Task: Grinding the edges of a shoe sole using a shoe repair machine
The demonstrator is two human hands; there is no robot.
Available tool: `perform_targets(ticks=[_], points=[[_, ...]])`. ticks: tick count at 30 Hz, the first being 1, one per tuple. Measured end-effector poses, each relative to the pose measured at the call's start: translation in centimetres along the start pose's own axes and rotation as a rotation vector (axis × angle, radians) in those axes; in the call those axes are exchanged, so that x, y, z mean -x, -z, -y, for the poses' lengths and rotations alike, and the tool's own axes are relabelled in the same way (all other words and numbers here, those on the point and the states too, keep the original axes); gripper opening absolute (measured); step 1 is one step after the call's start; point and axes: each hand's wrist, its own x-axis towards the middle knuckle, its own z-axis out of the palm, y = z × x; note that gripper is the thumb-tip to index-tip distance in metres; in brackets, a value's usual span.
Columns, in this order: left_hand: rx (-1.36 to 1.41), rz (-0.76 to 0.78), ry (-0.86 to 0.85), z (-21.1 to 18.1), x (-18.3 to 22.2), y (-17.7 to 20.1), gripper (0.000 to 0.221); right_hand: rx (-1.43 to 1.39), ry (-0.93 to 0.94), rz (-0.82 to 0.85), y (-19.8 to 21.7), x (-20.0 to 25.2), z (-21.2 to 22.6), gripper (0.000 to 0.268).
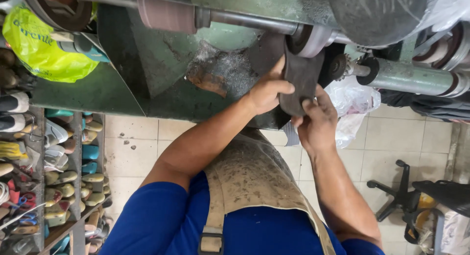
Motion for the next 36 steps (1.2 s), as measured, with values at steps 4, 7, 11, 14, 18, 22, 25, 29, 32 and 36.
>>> perform_targets(ticks=[4, 7, 11, 14, 18, 22, 25, 29, 32, 36], points=[[-0.034, -0.009, -0.055, -2.3, -2.1, 0.4, 0.077, -0.041, -0.005, 0.032, -0.7, -5.4, -1.8, 0.029], [-0.088, -0.027, -0.073, -4.3, -1.7, -0.1, 0.074, -0.064, -0.101, 0.058, -0.5, -6.0, -2.5, 0.034], [-0.091, 0.064, 0.046, -4.5, 0.7, -0.9, 0.090, -0.103, -0.122, 0.075, -1.1, -3.3, -1.0, 0.041], [-0.042, 0.008, -0.006, -2.7, 0.1, 0.5, 0.081, -0.168, -0.148, 0.093, 0.0, -5.1, -2.1, 0.041], [-0.147, -0.130, 0.023, -3.2, -3.5, 1.3, 0.049, -0.210, -0.221, 0.059, 2.3, -10.9, -5.4, 0.026], [-0.156, -0.221, 0.048, -1.6, -3.6, 2.0, 0.017, -0.227, -0.226, 0.080, 2.6, -11.3, -5.9, 0.022], [-0.088, -0.124, 0.117, -2.1, -1.5, 3.8, 0.034, -0.112, -0.190, 0.109, 1.1, -6.5, -2.3, 0.037], [0.102, -0.135, 0.196, -8.6, 3.9, 3.3, 0.045, 0.170, -0.287, 0.021, 7.5, -3.1, -3.2, 0.045], [0.145, -0.063, 0.249, -12.9, 9.0, 1.7, 0.092, 0.344, -0.369, -0.077, 12.1, -3.7, -6.0, 0.038], [-0.228, -0.095, 0.573, -14.0, 12.5, 4.0, 0.081, 0.270, -0.265, -0.087, 9.2, -6.8, -7.7, 0.037]])
